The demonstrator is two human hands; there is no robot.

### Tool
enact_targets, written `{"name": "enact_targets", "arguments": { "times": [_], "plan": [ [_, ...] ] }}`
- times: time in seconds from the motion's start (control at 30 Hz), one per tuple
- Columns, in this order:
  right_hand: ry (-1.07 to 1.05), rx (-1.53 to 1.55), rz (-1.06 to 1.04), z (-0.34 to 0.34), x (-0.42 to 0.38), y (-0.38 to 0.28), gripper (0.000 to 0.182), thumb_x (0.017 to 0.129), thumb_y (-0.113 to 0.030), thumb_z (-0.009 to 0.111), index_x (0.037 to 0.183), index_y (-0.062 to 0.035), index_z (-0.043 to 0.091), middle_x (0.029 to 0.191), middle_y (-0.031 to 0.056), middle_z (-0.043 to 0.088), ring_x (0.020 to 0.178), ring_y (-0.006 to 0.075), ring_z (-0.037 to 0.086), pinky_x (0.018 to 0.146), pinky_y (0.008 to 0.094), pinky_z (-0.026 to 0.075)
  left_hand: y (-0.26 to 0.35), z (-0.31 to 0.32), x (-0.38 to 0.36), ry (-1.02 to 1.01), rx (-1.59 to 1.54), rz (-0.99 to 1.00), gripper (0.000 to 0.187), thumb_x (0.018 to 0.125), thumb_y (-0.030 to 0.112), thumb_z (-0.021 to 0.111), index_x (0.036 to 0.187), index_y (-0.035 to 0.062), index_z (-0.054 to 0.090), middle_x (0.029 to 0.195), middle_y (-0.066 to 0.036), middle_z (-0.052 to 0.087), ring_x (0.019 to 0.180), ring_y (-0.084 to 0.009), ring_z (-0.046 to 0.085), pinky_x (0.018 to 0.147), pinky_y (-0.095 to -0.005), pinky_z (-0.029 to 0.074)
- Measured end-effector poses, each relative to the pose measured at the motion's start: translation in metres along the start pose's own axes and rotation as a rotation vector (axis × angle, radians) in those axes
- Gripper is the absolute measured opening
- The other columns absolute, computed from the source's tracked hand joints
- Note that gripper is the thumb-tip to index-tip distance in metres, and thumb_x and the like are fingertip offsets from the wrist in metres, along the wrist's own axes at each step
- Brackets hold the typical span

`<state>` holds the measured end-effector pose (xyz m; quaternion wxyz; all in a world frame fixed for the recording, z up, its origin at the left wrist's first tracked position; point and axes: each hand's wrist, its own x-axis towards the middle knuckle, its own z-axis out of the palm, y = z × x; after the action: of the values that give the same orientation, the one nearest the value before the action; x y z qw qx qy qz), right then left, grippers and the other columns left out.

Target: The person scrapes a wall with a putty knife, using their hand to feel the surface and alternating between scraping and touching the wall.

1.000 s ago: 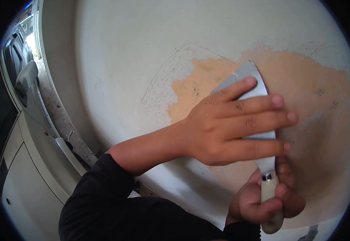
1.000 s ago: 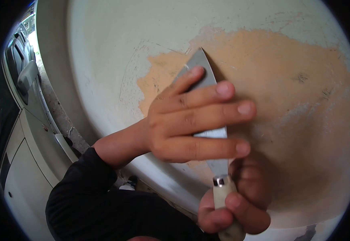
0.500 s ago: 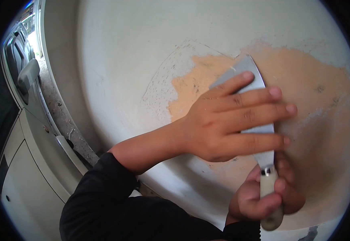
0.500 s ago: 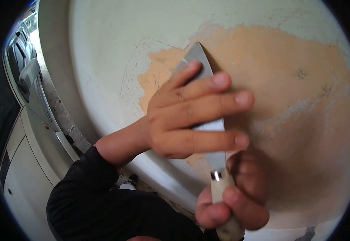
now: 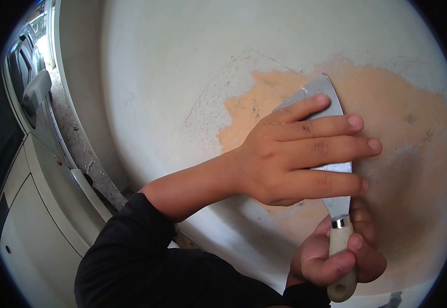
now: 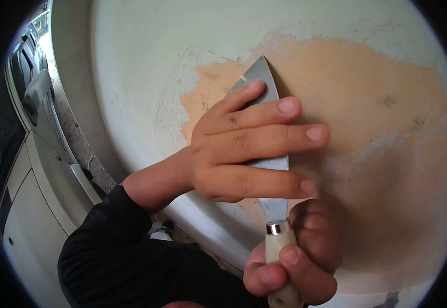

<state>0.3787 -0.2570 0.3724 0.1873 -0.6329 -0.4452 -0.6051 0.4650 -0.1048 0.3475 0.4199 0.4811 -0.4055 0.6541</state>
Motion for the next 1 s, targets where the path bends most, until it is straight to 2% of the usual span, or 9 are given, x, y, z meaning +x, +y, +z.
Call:
{"name": "enact_targets", "arguments": {
  "times": [0.1,0.33,0.4,0.53,0.63,0.73,0.8,0.9,1.0],
  "plan": [
    [-0.082,0.053,0.075,-0.003,0.007,-0.004,0.031,0.104,-0.030,0.033,0.115,-0.0041,0.046,0.098,0.0374,0.064,0.082,0.0482,0.072,0.071,0.0525,0.063,0.001,0.004,-0.001,0.027,-0.018,-0.017,0.017,0.088,0.020,0.070,0.102,0.0253,0.077,0.129,-0.004,0.074,0.124,-0.0255,0.067,0.120,-0.0450,0.036],
    [-0.055,0.020,0.091,-0.006,0.003,-0.001,0.031,0.104,-0.030,0.033,0.116,-0.0045,0.046,0.099,0.0372,0.066,0.082,0.0477,0.072,0.072,0.0544,0.063,-0.002,0.003,0.001,0.052,0.019,-0.022,0.016,0.089,0.018,0.068,0.100,0.0246,0.076,0.127,-0.004,0.074,0.122,-0.0250,0.068,0.118,-0.0436,0.037],
    [-0.178,0.105,0.021,-0.002,0.015,-0.004,0.030,0.104,-0.029,0.034,0.117,-0.0051,0.046,0.101,0.0353,0.067,0.082,0.0466,0.071,0.074,0.0551,0.062,0.002,0.002,0.001,0.039,-0.004,-0.023,0.016,0.089,0.017,0.067,0.100,0.0242,0.076,0.127,-0.004,0.074,0.122,-0.0251,0.068,0.117,-0.0435,0.038],
    [-0.096,0.169,-0.058,0.004,0.012,-0.003,0.030,0.104,-0.029,0.035,0.118,-0.0048,0.046,0.101,0.0354,0.067,0.080,0.0455,0.071,0.074,0.0541,0.062,-0.004,0.002,0.003,0.038,0.001,0.025,0.018,0.088,0.016,0.067,0.101,0.0237,0.076,0.127,-0.004,0.074,0.121,-0.0259,0.069,0.116,-0.0432,0.038],
    [-0.115,0.055,0.069,0.001,0.013,-0.005,0.030,0.104,-0.029,0.035,0.118,-0.0044,0.046,0.099,0.0364,0.066,0.079,0.0454,0.071,0.073,0.0529,0.063,-0.002,0.005,0.002,0.067,0.018,-0.016,0.018,0.087,0.016,0.068,0.101,0.0244,0.076,0.126,-0.004,0.074,0.121,-0.0258,0.068,0.117,-0.0435,0.037],
    [-0.086,0.135,-0.094,0.008,0.015,0.004,0.030,0.104,-0.029,0.035,0.117,-0.0037,0.046,0.099,0.0363,0.066,0.079,0.0455,0.071,0.072,0.0519,0.063,0.001,-0.002,0.000,-0.008,-0.032,-0.011,0.020,0.087,0.015,0.068,0.101,0.0257,0.076,0.126,-0.003,0.074,0.121,-0.0251,0.068,0.119,-0.0440,0.035],
    [0.028,0.109,-0.150,0.020,0.020,0.006,0.025,0.100,-0.023,0.048,0.109,0.0002,0.049,0.079,0.0137,0.052,0.051,0.0206,0.046,0.044,0.0330,0.038,-0.003,0.000,0.002,0.027,-0.007,-0.012,0.019,0.087,0.016,0.068,0.101,0.0255,0.076,0.127,-0.003,0.074,0.122,-0.0247,0.068,0.118,-0.0438,0.036],
    [-0.011,0.111,-0.075,0.019,0.024,-0.002,0.024,0.100,-0.023,0.048,0.107,0.0003,0.049,0.079,0.0138,0.052,0.051,0.0210,0.045,0.044,0.0328,0.039,-0.002,0.003,0.003,0.069,-0.004,-0.023,0.017,0.088,0.016,0.068,0.099,0.0248,0.076,0.129,-0.003,0.073,0.121,-0.0240,0.068,0.117,-0.0433,0.038],
    [0.004,0.199,-0.149,0.019,0.023,0.001,0.023,0.099,-0.022,0.048,0.106,0.0004,0.050,0.078,0.0134,0.051,0.050,0.0208,0.044,0.043,0.0331,0.038,-0.003,0.004,0.000,0.038,-0.080,0.018,0.016,0.088,0.019,0.068,0.101,0.0247,0.077,0.129,-0.003,0.073,0.121,-0.0255,0.068,0.116,-0.0435,0.037]
  ]
}}
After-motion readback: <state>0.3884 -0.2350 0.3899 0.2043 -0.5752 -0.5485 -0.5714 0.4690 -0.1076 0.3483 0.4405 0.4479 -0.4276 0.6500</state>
